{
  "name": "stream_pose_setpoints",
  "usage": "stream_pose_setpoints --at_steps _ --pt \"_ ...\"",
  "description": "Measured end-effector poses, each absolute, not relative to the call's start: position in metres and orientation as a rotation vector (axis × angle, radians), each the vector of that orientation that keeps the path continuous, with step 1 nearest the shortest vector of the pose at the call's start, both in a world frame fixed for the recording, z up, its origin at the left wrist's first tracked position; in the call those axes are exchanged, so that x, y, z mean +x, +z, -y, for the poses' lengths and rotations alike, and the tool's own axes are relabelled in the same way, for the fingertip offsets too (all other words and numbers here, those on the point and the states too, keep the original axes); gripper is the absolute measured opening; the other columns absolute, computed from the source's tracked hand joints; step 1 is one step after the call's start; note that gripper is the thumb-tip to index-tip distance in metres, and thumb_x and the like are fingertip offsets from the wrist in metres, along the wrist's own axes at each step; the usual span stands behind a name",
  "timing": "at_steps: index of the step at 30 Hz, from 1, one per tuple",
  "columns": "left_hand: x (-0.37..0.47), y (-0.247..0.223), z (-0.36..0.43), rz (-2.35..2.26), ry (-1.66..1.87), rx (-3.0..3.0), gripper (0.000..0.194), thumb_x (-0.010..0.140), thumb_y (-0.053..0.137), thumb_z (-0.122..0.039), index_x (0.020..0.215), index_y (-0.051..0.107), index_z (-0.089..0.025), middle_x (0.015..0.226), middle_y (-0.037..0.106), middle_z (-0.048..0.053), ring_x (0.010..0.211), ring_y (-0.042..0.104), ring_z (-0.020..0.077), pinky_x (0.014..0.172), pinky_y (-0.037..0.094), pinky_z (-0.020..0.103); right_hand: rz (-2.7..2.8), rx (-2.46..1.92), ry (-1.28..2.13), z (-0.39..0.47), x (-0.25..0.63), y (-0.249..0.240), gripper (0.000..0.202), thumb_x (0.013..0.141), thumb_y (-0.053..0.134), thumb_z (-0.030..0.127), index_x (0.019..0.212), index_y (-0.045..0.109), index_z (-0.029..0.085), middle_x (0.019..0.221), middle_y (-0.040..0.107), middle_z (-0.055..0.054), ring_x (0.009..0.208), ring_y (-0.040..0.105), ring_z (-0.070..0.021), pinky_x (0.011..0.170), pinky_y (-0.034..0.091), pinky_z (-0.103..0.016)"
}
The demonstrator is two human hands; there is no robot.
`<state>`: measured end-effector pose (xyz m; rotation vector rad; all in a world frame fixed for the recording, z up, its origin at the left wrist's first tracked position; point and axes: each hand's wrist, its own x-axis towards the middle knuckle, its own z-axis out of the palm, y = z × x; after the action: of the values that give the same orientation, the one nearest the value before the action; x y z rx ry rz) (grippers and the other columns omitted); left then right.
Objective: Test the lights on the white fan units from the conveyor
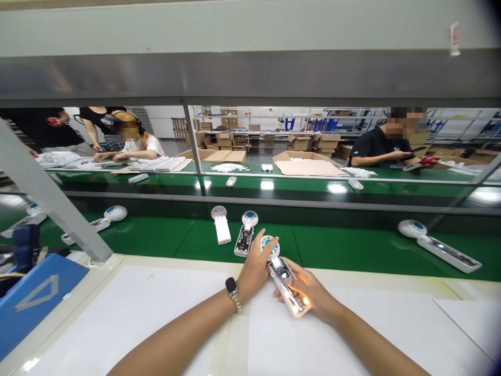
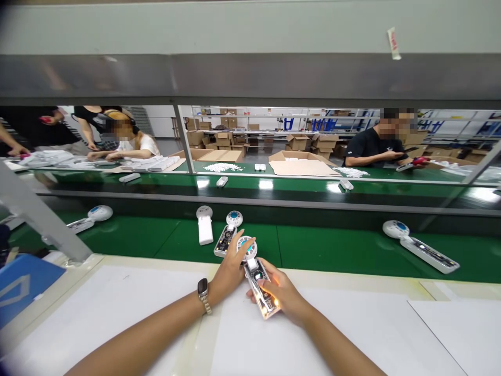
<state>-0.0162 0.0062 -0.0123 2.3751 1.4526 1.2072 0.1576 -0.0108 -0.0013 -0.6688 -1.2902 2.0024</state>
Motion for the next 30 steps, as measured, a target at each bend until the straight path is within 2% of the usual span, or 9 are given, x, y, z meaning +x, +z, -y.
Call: stream_pose_setpoints --at_steps 9,13,18,30 --pt "-0.0163 -0.0103 -0.0042 -1.427 1.224 2.354 0.070 0.074 0.040 0.006 0.134 0.030 -0.028 0.143 0.012 0.009 0.129 0.021 0.0280 0.100 0.032 0.048 1.258 -0.677 2.012 0.0110 0.1581 -0.0029 0.052 0.075 0.065 0.034 0.123 0.045 0.029 0.095 0.061 -0.004 0.080 0.064 -0.0222 0.082 0.046 -0.048" --pt "-0.0165 -0.0113 -0.0052 -1.411 1.257 2.352 0.068 0.073 0.043 0.006 0.131 0.035 -0.028 0.143 0.013 0.009 0.127 0.023 0.0297 0.099 0.033 0.049 1.238 -0.688 2.014 0.0097 0.1574 -0.0045 0.053 0.073 0.066 0.033 0.122 0.046 0.029 0.096 0.061 -0.005 0.080 0.065 -0.0227 0.080 0.047 -0.047" --pt "-0.0173 -0.0126 -0.0070 -1.425 1.239 2.366 0.070 0.071 0.044 0.007 0.130 0.035 -0.029 0.143 0.013 0.010 0.127 0.024 0.0300 0.097 0.034 0.051 1.244 -0.642 1.991 0.0083 0.1566 -0.0068 0.054 0.075 0.065 0.029 0.125 0.044 0.028 0.104 0.060 -0.007 0.082 0.065 -0.0232 0.075 0.049 -0.042" --pt "-0.0176 -0.0186 -0.0085 -1.443 1.194 2.233 0.065 0.072 0.046 0.004 0.129 0.037 -0.026 0.140 0.020 0.012 0.125 0.029 0.0292 0.099 0.034 0.049 1.198 -0.591 2.092 0.0070 0.1598 -0.0038 0.057 0.070 0.067 0.023 0.124 0.046 0.025 0.103 0.062 -0.008 0.087 0.064 -0.0242 0.084 0.045 -0.047"
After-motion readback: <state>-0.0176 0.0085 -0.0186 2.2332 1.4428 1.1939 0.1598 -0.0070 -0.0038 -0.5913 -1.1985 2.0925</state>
